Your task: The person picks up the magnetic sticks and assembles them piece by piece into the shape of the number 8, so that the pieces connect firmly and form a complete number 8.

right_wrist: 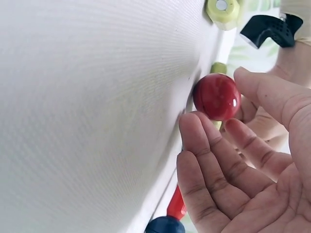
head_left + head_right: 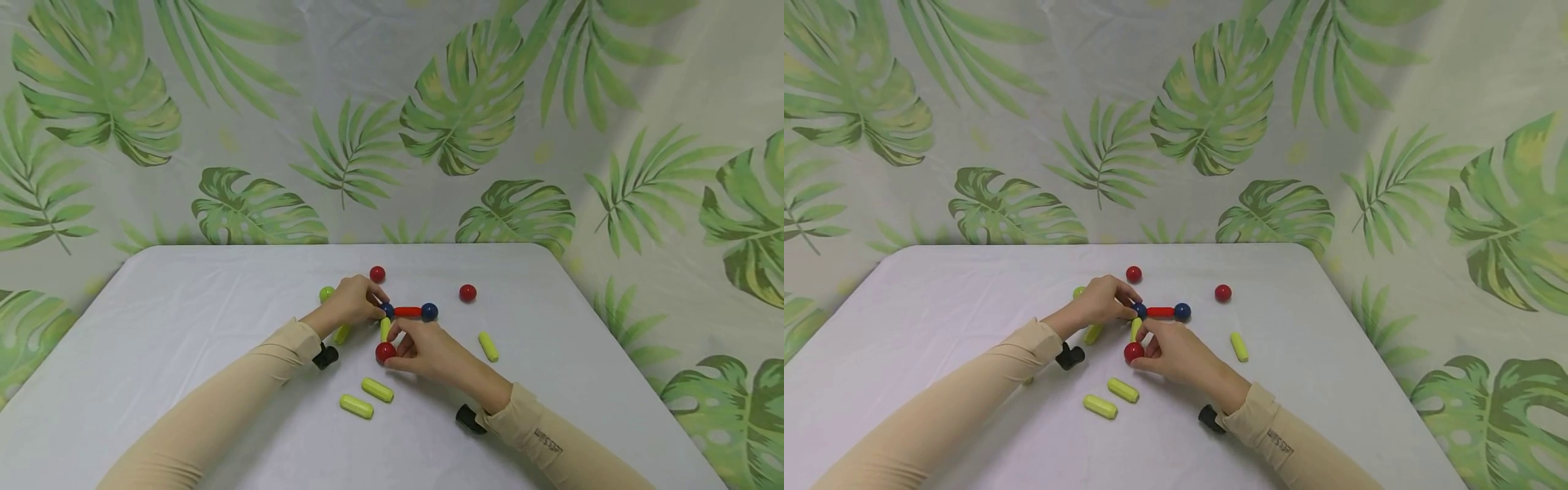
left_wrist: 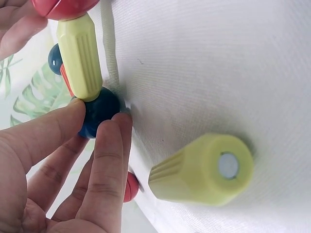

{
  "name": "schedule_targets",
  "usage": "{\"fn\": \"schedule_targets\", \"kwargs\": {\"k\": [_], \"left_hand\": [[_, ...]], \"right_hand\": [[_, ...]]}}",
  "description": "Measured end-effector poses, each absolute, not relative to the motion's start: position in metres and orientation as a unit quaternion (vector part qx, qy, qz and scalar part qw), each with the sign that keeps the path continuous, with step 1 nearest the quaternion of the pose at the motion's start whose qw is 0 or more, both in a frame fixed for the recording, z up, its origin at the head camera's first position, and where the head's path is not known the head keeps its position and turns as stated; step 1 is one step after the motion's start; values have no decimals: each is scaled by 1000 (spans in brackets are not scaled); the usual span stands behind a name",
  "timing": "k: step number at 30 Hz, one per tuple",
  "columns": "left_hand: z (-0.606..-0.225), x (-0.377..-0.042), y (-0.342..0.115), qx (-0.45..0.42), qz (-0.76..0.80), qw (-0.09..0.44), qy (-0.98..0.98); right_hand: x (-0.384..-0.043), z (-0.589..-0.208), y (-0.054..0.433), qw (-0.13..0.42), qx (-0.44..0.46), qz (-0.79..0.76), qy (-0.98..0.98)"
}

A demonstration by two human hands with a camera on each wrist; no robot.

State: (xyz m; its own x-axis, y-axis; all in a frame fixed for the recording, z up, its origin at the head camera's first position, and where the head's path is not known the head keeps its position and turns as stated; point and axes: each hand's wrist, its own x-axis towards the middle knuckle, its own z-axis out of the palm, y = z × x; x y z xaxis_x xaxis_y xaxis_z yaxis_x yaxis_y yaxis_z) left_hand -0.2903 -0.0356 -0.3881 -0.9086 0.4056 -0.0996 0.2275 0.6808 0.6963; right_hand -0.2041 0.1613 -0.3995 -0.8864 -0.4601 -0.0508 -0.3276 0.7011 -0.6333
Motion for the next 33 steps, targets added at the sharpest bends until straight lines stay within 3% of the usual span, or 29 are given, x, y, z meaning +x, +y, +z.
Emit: {"fn": "schedule_targets", "kwargs": {"k": [13, 33], "left_hand": [[-388, -290, -35, 173, 351, 119, 913], [-390, -283, -35, 182, 348, 111, 913]], "right_hand": [[-192, -391, 170, 101, -219, -323, 915], [-179, -391, 168, 149, -253, -305, 906]]}}
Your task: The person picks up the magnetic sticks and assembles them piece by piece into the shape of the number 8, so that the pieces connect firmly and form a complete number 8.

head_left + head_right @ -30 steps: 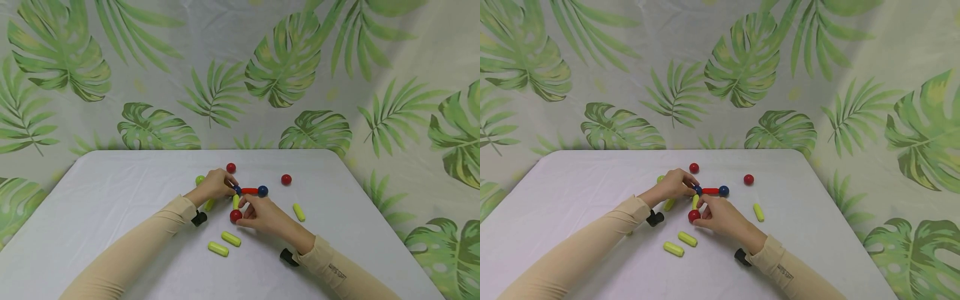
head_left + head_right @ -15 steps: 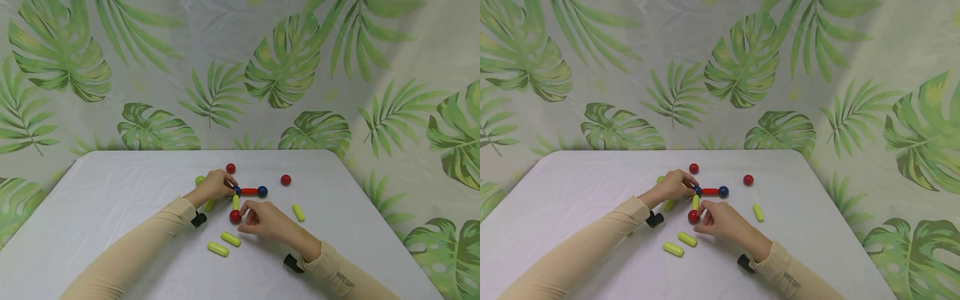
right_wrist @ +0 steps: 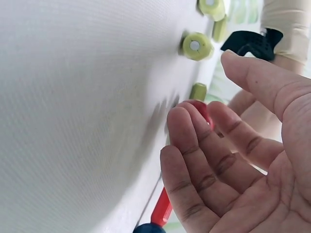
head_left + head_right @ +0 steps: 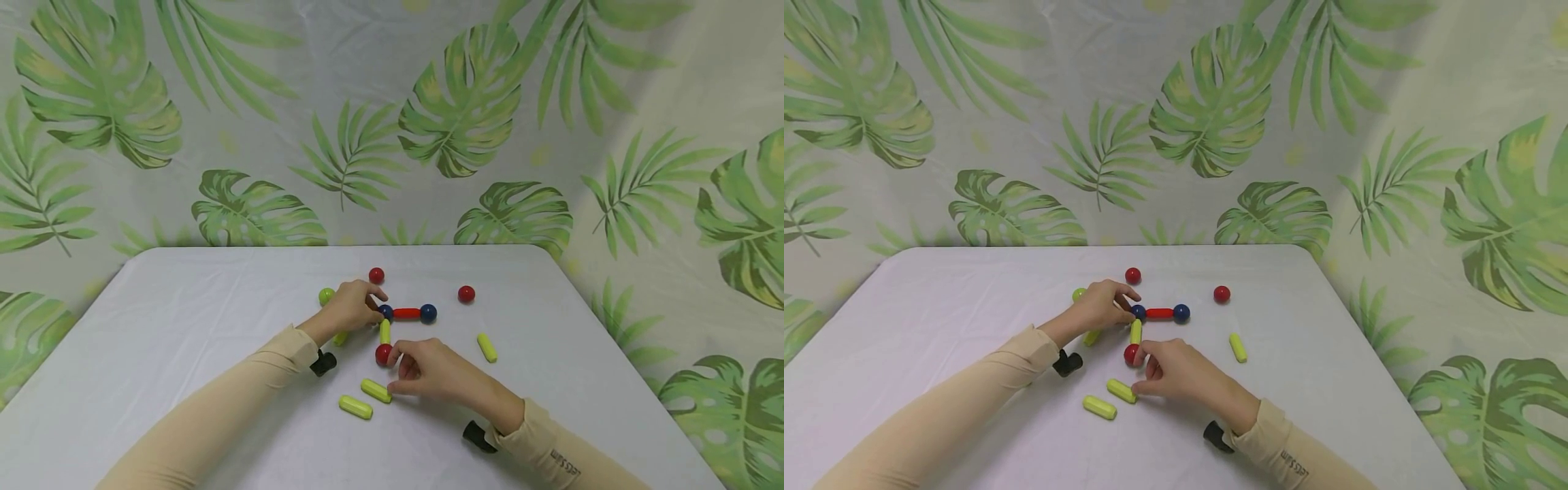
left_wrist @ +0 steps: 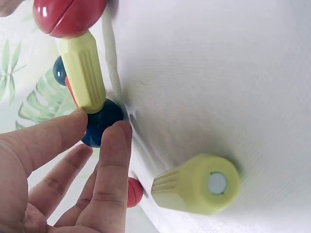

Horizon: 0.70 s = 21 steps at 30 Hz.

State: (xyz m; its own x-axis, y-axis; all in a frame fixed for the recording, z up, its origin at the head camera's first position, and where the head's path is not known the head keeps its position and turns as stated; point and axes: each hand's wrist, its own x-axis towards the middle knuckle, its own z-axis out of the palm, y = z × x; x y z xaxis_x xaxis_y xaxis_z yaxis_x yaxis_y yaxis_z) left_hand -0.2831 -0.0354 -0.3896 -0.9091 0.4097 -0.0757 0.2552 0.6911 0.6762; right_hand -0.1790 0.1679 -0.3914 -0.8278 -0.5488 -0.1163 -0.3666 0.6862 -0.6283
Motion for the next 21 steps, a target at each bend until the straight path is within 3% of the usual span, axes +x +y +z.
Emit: {"fn": "schedule_targets", "kwargs": {"k": [10, 21], "left_hand": [[-384, -270, -39, 210, 315, 81, 922], [-379, -248, -47, 229, 351, 154, 895]], "right_hand": [[-177, -398, 165, 154, -264, -302, 903], [-176, -401, 164, 148, -282, -301, 899]]}}
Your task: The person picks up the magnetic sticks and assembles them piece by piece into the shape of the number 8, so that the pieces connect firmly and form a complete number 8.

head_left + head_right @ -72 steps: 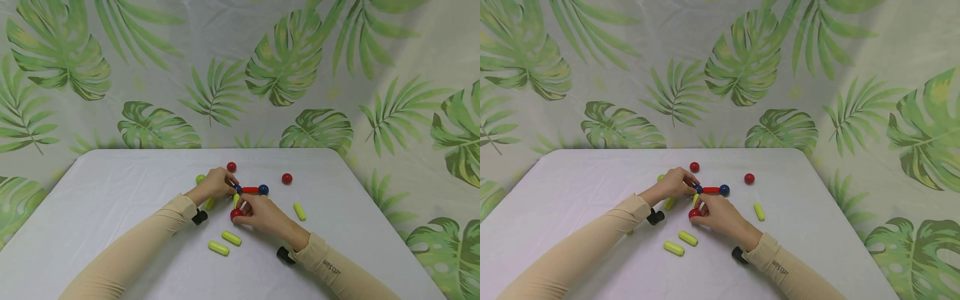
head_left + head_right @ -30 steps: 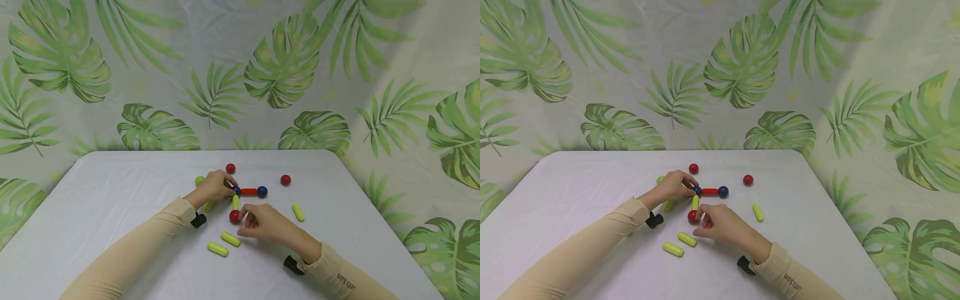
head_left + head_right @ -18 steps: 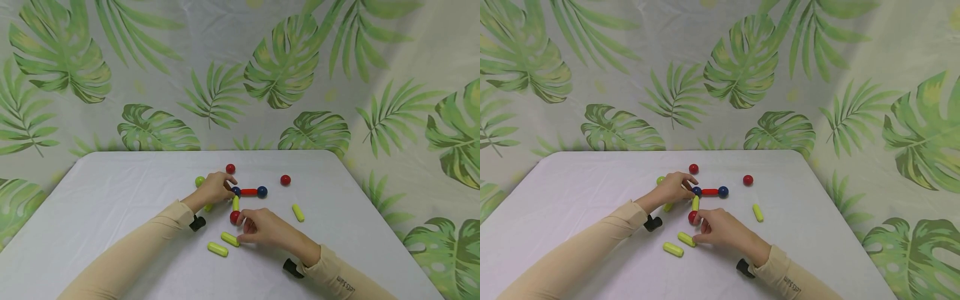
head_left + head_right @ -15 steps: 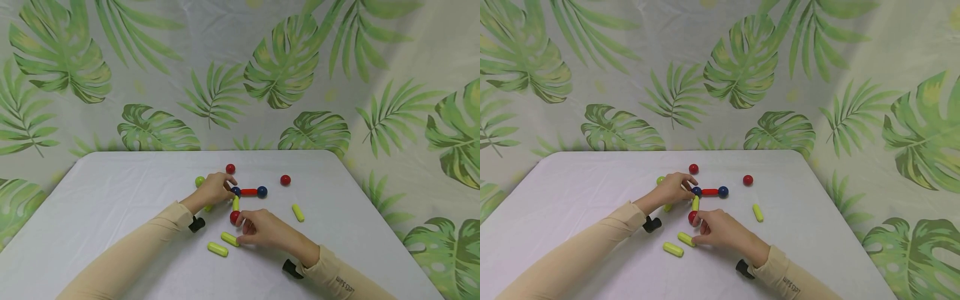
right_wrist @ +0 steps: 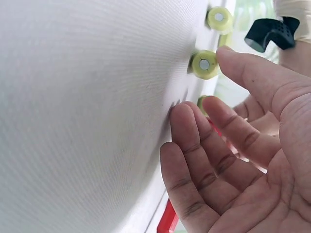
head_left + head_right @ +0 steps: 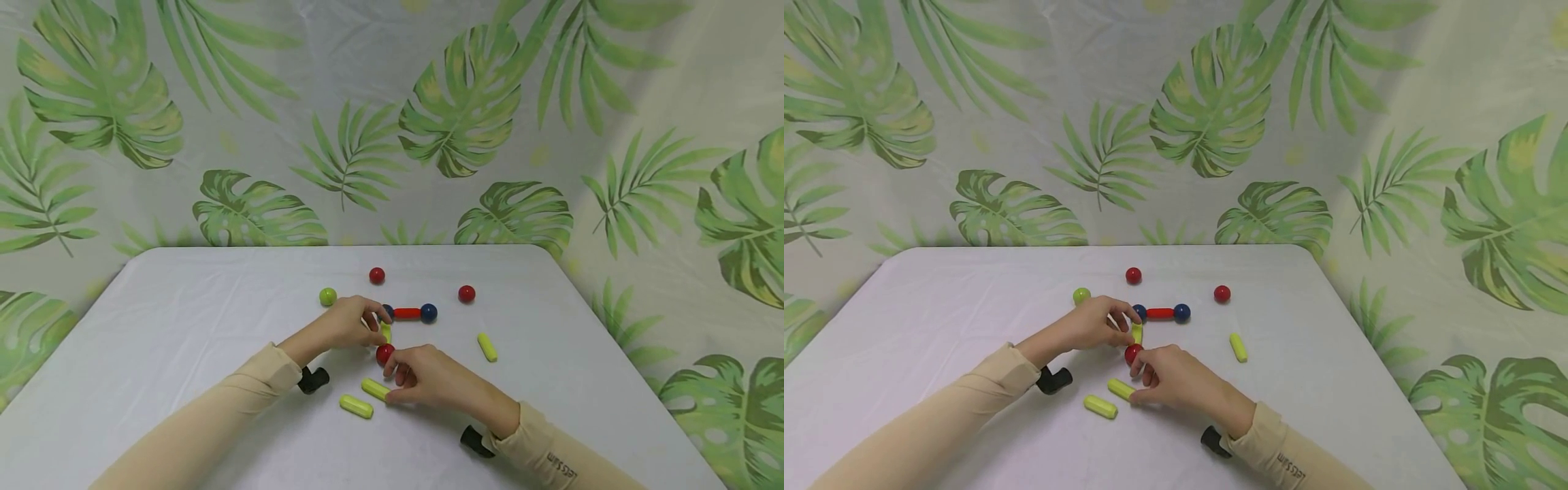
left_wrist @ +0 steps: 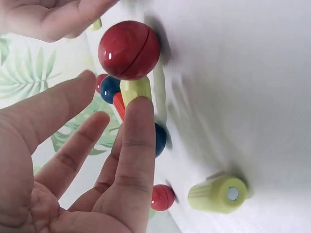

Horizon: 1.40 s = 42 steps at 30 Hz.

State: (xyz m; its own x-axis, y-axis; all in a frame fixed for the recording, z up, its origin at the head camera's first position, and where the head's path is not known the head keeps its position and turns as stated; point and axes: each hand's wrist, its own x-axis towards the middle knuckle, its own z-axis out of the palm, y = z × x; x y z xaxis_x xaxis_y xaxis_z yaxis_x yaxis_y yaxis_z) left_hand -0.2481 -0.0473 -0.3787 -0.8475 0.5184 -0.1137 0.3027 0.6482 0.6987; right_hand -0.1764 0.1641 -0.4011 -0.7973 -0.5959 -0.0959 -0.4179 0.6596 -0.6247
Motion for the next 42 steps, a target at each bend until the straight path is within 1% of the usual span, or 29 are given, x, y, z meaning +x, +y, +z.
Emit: {"fn": "schedule_targets", "kwargs": {"k": [5, 18, 30, 42], "left_hand": [[-385, -246, -49, 234, 363, 169, 886], [-395, -242, -56, 257, 405, 201, 854], [-399, -241, -56, 254, 409, 204, 852], [-400, -239, -55, 235, 411, 204, 857]], "right_hand": [[-176, -402, 164, 154, -281, -299, 899], [-175, -402, 164, 151, -288, -292, 899], [-178, -406, 165, 145, -302, -296, 895], [-180, -406, 180, 166, -276, -306, 896]]}}
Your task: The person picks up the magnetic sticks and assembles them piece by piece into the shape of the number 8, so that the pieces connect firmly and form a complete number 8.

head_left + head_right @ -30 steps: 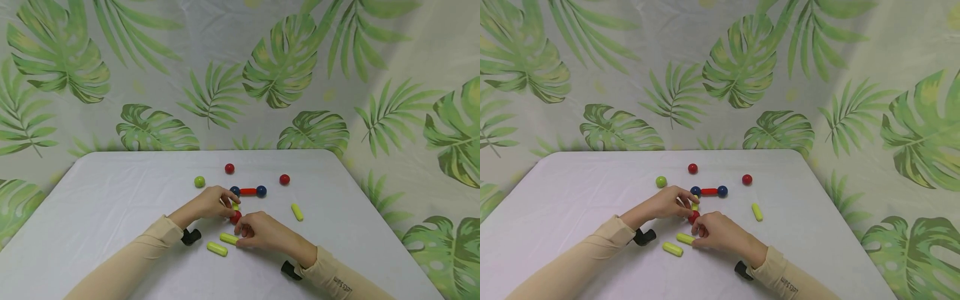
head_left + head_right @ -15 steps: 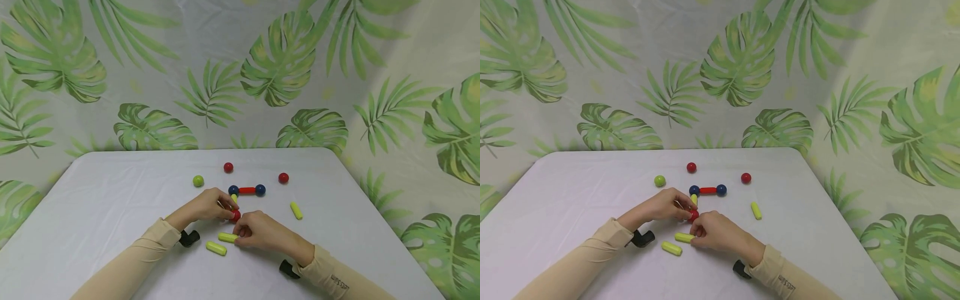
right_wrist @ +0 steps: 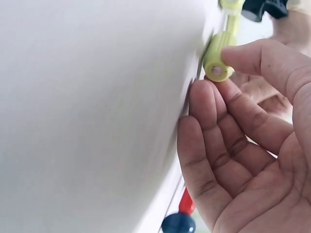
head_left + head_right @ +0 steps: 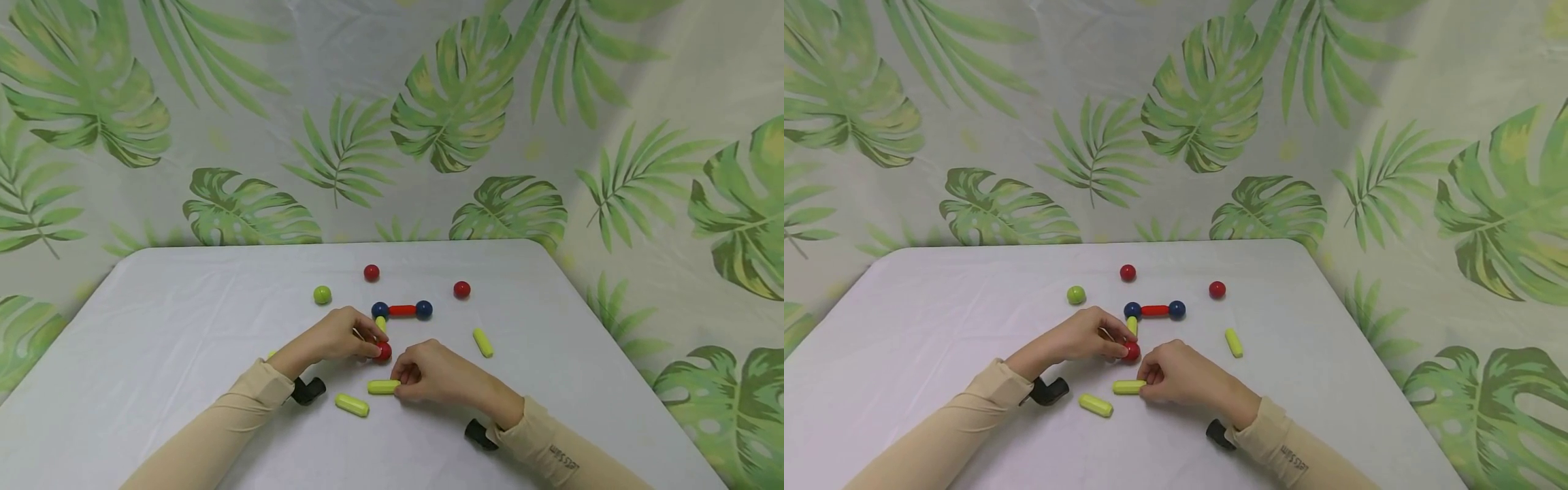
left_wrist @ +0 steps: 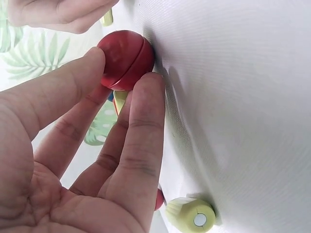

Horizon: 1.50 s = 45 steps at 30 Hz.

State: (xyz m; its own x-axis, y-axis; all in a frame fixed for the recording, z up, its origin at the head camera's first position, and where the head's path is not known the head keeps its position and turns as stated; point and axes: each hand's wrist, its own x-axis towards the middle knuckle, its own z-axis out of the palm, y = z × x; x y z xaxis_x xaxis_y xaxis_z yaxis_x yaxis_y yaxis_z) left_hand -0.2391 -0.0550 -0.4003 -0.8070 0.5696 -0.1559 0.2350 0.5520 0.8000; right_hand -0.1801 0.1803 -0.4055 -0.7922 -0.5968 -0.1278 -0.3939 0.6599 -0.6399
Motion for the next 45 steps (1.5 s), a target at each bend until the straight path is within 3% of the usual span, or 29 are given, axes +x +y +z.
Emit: {"fn": "schedule_targets", "kwargs": {"k": [19, 45], "left_hand": [[-397, -236, -56, 235, 401, 191, 865], [-400, -237, -56, 238, 410, 191, 860]], "right_hand": [[-197, -398, 222, 144, -250, -319, 903], [-218, -405, 221, 134, -226, -320, 910]]}}
